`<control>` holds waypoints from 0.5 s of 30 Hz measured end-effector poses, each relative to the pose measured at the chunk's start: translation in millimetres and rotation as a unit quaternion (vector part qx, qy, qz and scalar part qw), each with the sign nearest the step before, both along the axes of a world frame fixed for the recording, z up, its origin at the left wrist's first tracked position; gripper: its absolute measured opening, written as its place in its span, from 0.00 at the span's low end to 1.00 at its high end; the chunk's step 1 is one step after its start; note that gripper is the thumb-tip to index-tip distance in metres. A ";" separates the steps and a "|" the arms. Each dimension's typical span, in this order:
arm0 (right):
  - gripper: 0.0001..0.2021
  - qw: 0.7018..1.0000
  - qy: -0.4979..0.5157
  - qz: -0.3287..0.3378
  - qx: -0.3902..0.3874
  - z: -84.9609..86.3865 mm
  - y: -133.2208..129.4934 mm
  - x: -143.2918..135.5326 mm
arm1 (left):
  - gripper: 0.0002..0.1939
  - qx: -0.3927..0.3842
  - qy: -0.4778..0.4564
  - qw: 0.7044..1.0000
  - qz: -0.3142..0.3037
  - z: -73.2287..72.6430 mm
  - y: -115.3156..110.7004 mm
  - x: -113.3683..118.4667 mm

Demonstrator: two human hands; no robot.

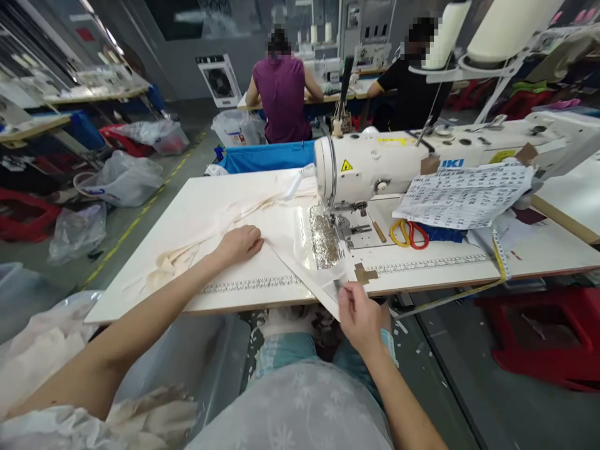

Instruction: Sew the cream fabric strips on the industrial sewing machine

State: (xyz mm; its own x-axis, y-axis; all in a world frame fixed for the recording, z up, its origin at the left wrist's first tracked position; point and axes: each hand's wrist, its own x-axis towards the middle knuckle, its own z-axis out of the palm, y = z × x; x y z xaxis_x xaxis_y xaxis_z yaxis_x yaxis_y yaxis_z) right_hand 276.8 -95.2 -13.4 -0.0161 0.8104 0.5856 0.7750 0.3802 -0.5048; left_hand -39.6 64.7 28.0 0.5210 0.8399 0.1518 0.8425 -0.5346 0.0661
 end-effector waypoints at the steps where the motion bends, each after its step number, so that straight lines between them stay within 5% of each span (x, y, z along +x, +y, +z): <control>1: 0.09 1.000 0.019 0.000 -0.014 -1.6 -10.7 12.5 | 0.11 -0.004 -0.008 1.000 -0.011 0.3 -15.1 -2.2; 5: 0.08 0.999 0.000 0.015 -0.032 -15.6 -38.9 44.1 | 0.10 -0.022 -0.047 0.996 -0.070 1.9 -95.9 -14.9; 8: 0.09 0.997 -0.063 0.041 0.001 -38.6 -40.4 48.1 | 0.10 -0.044 -0.078 0.992 -0.086 -14.1 -157.7 -26.3; 11: 0.12 0.992 -0.116 0.049 0.005 -71.0 -31.6 44.0 | 0.11 -0.105 -0.098 0.990 -0.012 -52.1 -197.3 -36.3; 15: 0.16 0.972 -0.195 0.062 -0.113 -117.3 -19.4 33.7 | 0.11 -0.147 -0.103 0.981 0.075 -116.7 -207.6 -38.2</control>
